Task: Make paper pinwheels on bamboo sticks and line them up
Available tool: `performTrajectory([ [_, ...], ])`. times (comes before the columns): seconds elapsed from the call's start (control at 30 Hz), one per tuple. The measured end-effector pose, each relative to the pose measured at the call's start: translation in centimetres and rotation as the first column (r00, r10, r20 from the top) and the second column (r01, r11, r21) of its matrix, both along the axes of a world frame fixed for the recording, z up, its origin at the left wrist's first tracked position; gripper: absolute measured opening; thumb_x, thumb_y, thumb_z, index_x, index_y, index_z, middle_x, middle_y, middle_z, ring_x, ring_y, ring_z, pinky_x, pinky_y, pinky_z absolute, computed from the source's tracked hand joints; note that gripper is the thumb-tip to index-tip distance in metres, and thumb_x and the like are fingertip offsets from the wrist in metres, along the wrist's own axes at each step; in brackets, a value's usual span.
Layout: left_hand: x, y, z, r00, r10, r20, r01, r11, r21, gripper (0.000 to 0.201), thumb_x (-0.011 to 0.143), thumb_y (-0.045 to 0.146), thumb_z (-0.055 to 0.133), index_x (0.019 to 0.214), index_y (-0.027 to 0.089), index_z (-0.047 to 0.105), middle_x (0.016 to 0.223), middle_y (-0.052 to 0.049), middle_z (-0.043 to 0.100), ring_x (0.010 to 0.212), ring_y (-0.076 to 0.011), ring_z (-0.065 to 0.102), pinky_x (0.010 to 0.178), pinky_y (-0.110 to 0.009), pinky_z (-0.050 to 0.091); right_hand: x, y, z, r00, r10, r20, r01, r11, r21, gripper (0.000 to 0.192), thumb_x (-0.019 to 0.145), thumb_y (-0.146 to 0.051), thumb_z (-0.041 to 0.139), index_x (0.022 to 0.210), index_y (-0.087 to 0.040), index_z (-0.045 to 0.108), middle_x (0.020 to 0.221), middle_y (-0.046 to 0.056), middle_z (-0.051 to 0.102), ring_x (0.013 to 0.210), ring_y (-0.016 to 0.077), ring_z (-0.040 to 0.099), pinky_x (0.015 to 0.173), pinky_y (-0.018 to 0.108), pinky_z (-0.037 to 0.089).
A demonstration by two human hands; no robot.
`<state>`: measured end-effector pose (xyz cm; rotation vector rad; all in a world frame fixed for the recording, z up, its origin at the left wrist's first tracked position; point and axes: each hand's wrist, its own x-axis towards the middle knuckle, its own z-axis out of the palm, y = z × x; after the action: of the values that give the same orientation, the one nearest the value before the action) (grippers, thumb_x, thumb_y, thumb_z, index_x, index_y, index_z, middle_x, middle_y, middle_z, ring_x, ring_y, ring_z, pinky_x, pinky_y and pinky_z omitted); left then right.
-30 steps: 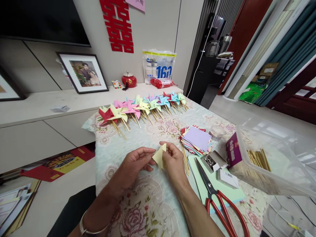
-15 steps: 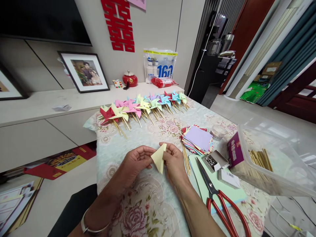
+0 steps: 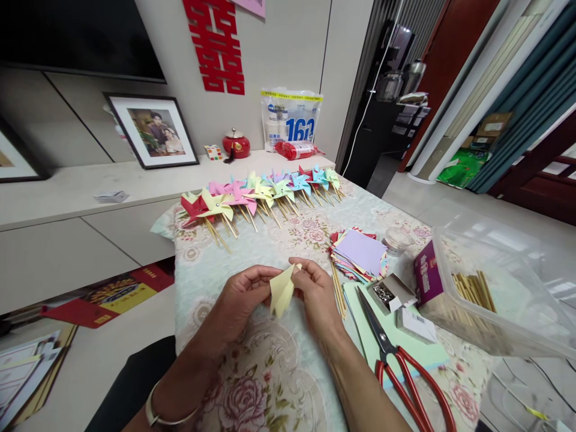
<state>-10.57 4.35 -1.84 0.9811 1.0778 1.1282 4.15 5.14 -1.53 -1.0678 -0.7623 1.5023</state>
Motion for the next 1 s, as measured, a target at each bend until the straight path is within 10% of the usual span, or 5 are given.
performTrajectory([
  [0.5,-0.2,0.2,0.0,0.982,0.008,0.189,0.021,0.988,-0.151,0.023,0.061,0.020,0.075,0.083,0.014,0.072,0.065,0.000,0.068,0.054,-0.0093,0.054,0.053,-0.022,0.041,0.6,0.1,0.6,0.997,0.034,-0.073,-0.028,0.997,0.075,0.033,0.063,-0.022,0.078,0.096,-0.020,0.076,0.090,0.004,0.074,0.078,0.0179,0.065,0.071,0.030,0.050],
  [1.0,-0.3,-0.2,-0.6,0.984,-0.154,0.086,0.161,0.984,-0.075,0.025,0.066,0.021,0.076,0.089,0.013,0.071,0.068,-0.001,0.067,0.059,-0.0101,0.054,0.054,-0.021,0.041,0.3,0.4,-1.0,0.988,-0.064,0.143,0.053,0.996,0.077,0.022,0.059,-0.025,0.079,0.080,-0.019,0.074,0.063,-0.005,0.062,0.057,0.0108,0.048,0.056,0.024,0.036],
])
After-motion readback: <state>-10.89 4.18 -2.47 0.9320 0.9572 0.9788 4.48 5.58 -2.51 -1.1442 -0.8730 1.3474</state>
